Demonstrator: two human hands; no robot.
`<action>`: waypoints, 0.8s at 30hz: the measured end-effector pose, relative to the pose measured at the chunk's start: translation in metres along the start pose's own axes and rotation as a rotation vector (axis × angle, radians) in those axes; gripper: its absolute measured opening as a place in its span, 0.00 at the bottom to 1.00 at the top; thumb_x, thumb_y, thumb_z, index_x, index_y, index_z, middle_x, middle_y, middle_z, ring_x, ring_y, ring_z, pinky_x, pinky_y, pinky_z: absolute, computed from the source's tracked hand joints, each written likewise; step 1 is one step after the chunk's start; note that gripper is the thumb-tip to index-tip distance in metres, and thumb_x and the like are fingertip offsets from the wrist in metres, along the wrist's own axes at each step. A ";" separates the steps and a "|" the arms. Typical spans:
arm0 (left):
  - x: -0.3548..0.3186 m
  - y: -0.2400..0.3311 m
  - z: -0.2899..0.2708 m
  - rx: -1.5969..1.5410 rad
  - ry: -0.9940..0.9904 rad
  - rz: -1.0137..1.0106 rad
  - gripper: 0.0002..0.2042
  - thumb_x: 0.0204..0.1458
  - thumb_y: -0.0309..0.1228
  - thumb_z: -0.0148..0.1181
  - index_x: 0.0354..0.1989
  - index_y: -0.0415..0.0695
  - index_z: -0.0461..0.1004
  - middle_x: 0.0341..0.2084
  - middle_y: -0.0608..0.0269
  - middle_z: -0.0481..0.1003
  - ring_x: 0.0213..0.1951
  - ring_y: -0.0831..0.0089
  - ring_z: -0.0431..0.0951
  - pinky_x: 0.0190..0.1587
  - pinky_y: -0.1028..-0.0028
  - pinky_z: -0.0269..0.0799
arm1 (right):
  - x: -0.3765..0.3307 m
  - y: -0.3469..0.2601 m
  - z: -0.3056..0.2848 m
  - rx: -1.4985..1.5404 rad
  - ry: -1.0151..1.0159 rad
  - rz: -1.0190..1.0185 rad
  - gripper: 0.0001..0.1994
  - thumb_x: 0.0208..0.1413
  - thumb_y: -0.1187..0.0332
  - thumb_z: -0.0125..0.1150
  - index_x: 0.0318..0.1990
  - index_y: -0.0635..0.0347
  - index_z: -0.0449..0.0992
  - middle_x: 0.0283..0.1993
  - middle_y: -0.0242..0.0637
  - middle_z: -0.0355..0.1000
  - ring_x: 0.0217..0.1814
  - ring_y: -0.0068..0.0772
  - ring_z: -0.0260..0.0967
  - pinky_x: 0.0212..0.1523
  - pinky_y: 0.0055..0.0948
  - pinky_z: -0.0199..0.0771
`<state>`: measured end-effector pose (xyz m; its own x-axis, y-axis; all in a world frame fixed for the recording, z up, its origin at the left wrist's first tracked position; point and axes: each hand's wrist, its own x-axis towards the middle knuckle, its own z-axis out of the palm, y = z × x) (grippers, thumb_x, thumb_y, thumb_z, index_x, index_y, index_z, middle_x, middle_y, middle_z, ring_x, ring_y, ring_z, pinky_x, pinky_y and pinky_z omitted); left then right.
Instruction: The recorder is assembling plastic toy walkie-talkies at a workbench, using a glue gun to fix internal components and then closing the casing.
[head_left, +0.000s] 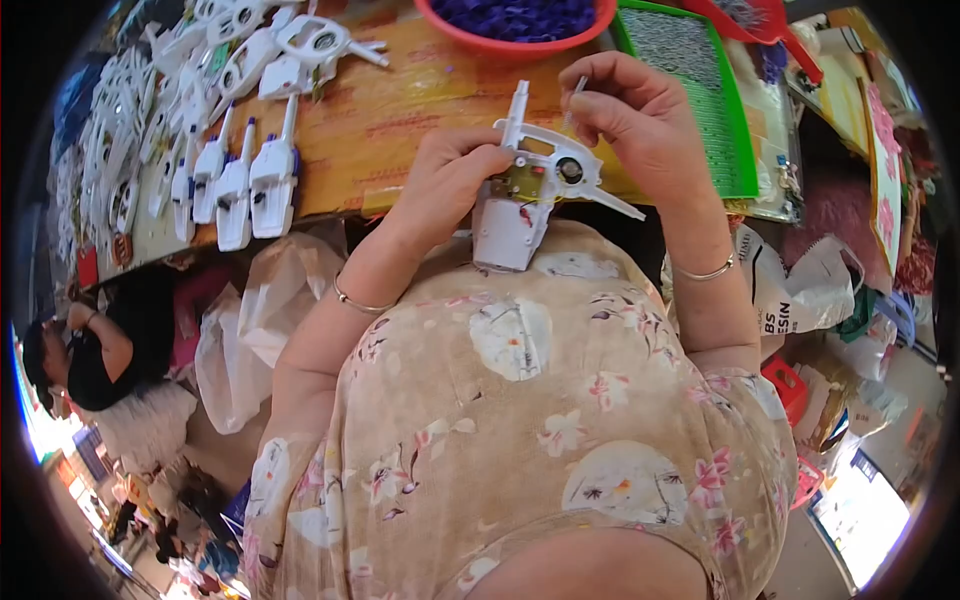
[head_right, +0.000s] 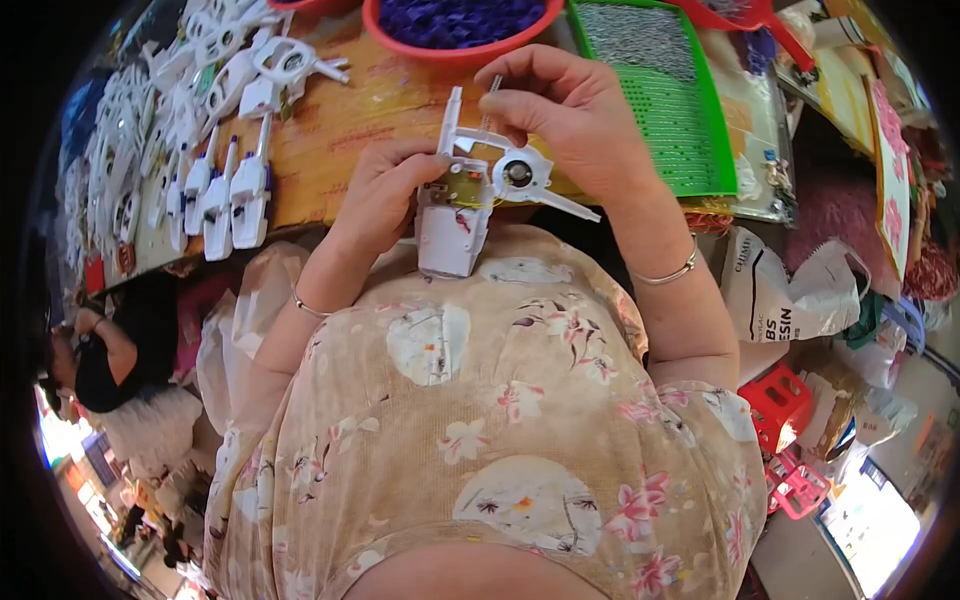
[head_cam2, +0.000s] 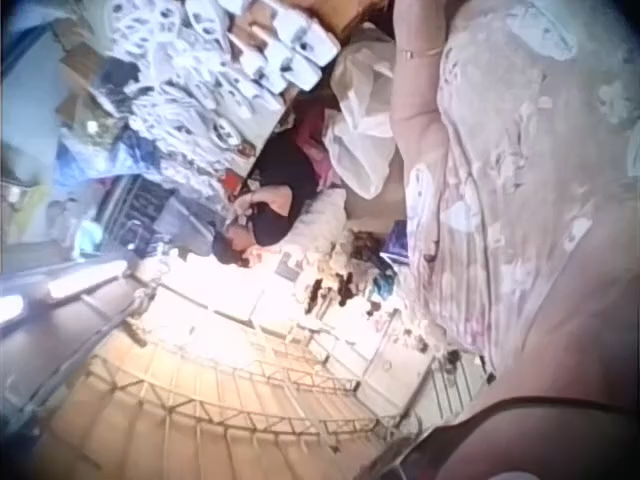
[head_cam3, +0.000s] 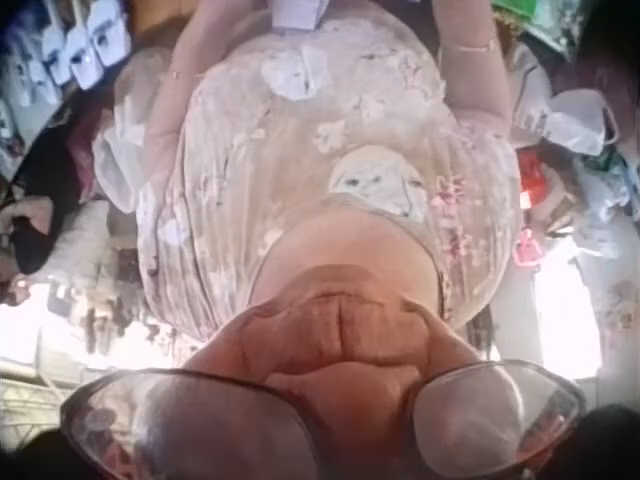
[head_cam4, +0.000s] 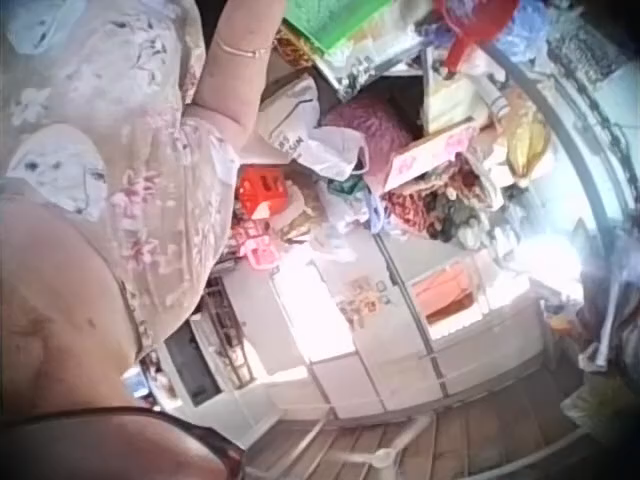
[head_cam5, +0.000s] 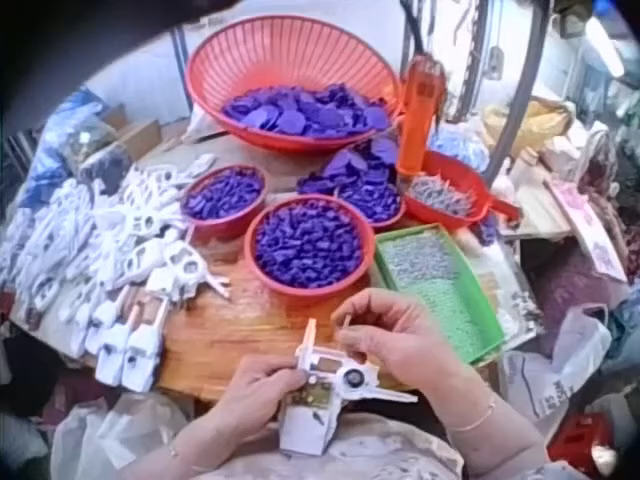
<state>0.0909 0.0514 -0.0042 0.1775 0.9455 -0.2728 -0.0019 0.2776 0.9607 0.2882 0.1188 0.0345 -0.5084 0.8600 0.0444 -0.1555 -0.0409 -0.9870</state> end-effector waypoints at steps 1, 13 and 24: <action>-0.002 0.005 0.002 -0.111 0.003 -0.001 0.13 0.50 0.30 0.50 0.35 0.33 0.77 0.26 0.66 0.76 0.29 0.82 0.71 0.31 0.79 0.67 | 0.002 0.007 0.006 0.006 -0.012 0.016 0.09 0.51 0.78 0.60 0.41 0.67 0.75 0.31 0.30 0.71 0.26 0.17 0.64 0.28 0.15 0.65; -0.009 0.000 -0.004 -0.293 -0.084 0.019 0.18 0.51 0.28 0.44 0.47 0.35 0.72 0.34 0.62 0.76 0.35 0.79 0.74 0.38 0.78 0.71 | 0.009 0.029 0.034 -0.227 0.039 -0.054 0.07 0.53 0.77 0.59 0.41 0.64 0.75 0.32 0.28 0.73 0.33 0.13 0.67 0.34 0.14 0.68; -0.005 0.001 -0.008 -0.351 -0.046 -0.050 0.15 0.49 0.26 0.47 0.44 0.34 0.74 0.32 0.62 0.77 0.32 0.78 0.75 0.35 0.79 0.72 | 0.010 0.034 0.036 -0.438 0.052 -0.173 0.08 0.54 0.77 0.59 0.42 0.65 0.75 0.33 0.27 0.73 0.36 0.13 0.67 0.38 0.15 0.68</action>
<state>0.0824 0.0486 -0.0028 0.2298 0.9229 -0.3088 -0.3283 0.3723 0.8681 0.2475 0.1079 0.0073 -0.4617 0.8601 0.2169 0.1434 0.3137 -0.9386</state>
